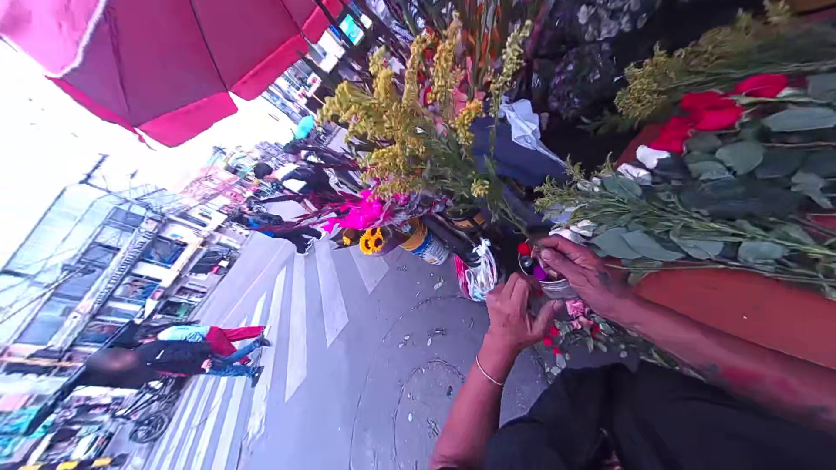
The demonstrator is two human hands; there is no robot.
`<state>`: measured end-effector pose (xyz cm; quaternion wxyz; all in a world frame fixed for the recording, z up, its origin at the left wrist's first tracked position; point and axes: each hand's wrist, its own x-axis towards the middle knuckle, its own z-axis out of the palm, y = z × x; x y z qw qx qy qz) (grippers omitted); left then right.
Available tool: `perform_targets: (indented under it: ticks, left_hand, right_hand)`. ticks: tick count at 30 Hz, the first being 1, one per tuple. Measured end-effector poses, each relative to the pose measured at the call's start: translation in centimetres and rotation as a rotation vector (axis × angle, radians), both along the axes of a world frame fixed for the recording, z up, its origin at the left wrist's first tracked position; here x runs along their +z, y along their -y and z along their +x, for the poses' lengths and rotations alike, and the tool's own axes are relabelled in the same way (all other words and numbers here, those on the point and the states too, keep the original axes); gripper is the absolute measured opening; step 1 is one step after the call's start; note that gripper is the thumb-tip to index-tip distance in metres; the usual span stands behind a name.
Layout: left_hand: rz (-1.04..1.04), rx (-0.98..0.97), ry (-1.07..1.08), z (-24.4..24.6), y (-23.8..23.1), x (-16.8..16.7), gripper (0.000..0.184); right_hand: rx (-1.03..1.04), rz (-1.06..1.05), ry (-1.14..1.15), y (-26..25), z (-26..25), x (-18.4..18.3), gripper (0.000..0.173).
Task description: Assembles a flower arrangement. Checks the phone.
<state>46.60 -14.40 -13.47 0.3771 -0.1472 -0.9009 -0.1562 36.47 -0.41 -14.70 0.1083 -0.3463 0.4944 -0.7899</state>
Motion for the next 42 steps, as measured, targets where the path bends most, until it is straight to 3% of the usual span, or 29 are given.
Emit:
perform_targets:
  ticks: [3, 4, 6, 9, 13, 16, 17, 19, 21, 22, 25, 26, 29, 31, 35, 36, 37, 39, 42]
  left_hand:
    - [0.221, 0.18, 0.025, -0.8, 0.8, 4.4, 0.083]
    - [0.229, 0.273, 0.011, -1.2, 0.8, 5.6, 0.08]
    - [0.109, 0.469, -0.041, -1.6, 0.5, 6.9, 0.058]
    - [-0.133, 0.665, -0.019, -1.5, 0.9, 5.8, 0.048]
    - [-0.169, 0.471, 0.296, 0.5, 2.7, 1.4, 0.042]
    - [0.105, 0.229, 0.523, 1.3, 5.3, 0.6, 0.032]
    - [0.227, 0.159, 0.556, 1.3, 6.1, 1.4, 0.038]
    - [0.466, 0.085, 0.473, 1.1, 6.9, 3.4, 0.065]
    - [0.632, 0.082, 0.299, 0.6, 7.1, 5.1, 0.067]
    - [0.631, 0.097, 0.216, 0.2, 7.0, 5.7, 0.06]
    - [0.401, 0.135, 0.063, -0.9, 6.3, 6.5, 0.024]
    - [0.276, 0.167, 0.043, -1.1, 6.0, 6.4, 0.021]
    - [0.006, 0.238, 0.01, -1.1, 5.3, 4.4, 0.023]
    - [-0.094, 0.262, 0.03, -0.8, 4.7, 1.9, 0.025]
    - [-0.105, 0.247, 0.187, 0.8, 2.6, -1.8, 0.021]
    - [-0.056, 0.216, 0.333, 1.3, 2.1, -2.1, 0.024]
    - [-0.09, 0.179, 0.346, 1.1, 1.8, -2.6, 0.021]
    - [-0.262, 0.08, 0.252, 0.3, 1.2, -4.4, 0.012]
    - [-0.326, -0.049, 0.265, 0.5, 0.3, -7.5, 0.012]
  right_hand:
    - [0.029, 0.029, -0.003, 1.8, 0.8, -0.2, 0.019]
    - [0.035, 0.039, -0.004, 2.4, 1.2, -0.3, 0.019]
    - [0.04, 0.034, -0.015, 3.6, 1.8, -0.6, 0.019]
    - [-0.011, 0.063, -0.042, 4.9, 1.8, -1.6, 0.021]
    - [-0.078, 0.1, -0.041, 5.6, 0.9, -2.0, 0.022]
    - [-0.006, 0.052, 0.019, 6.2, -0.3, -1.8, 0.019]
    - [0.045, 0.026, 0.064, 6.4, -0.6, -1.9, 0.017]
    - [0.167, -0.005, 0.158, 6.8, -0.7, -2.8, 0.017]
    - [0.28, -0.012, 0.232, 7.0, -0.5, -4.1, 0.02]
    - [0.336, -0.014, 0.254, 7.1, -0.4, -4.6, 0.021]
    - [0.529, -0.019, 0.342, 7.0, -0.3, -5.9, 0.02]
    - [0.585, -0.008, 0.358, 6.8, -0.5, -6.3, 0.021]
    - [0.639, 0.051, 0.37, 5.9, -1.1, -8.4, 0.025]
    - [0.561, 0.096, 0.395, 4.9, -0.9, -9.4, 0.025]
    - [0.373, 0.222, 0.534, 1.7, 1.3, -8.1, 0.032]
    - [0.365, 0.242, 0.575, 1.2, 1.4, -8.6, 0.033]
    - [0.369, 0.245, 0.608, 1.1, 1.3, -9.7, 0.034]
    - [0.402, 0.192, 0.652, 1.3, 1.0, -11.9, 0.032]
    - [0.418, 0.193, 0.634, 1.6, 1.0, -11.3, 0.026]
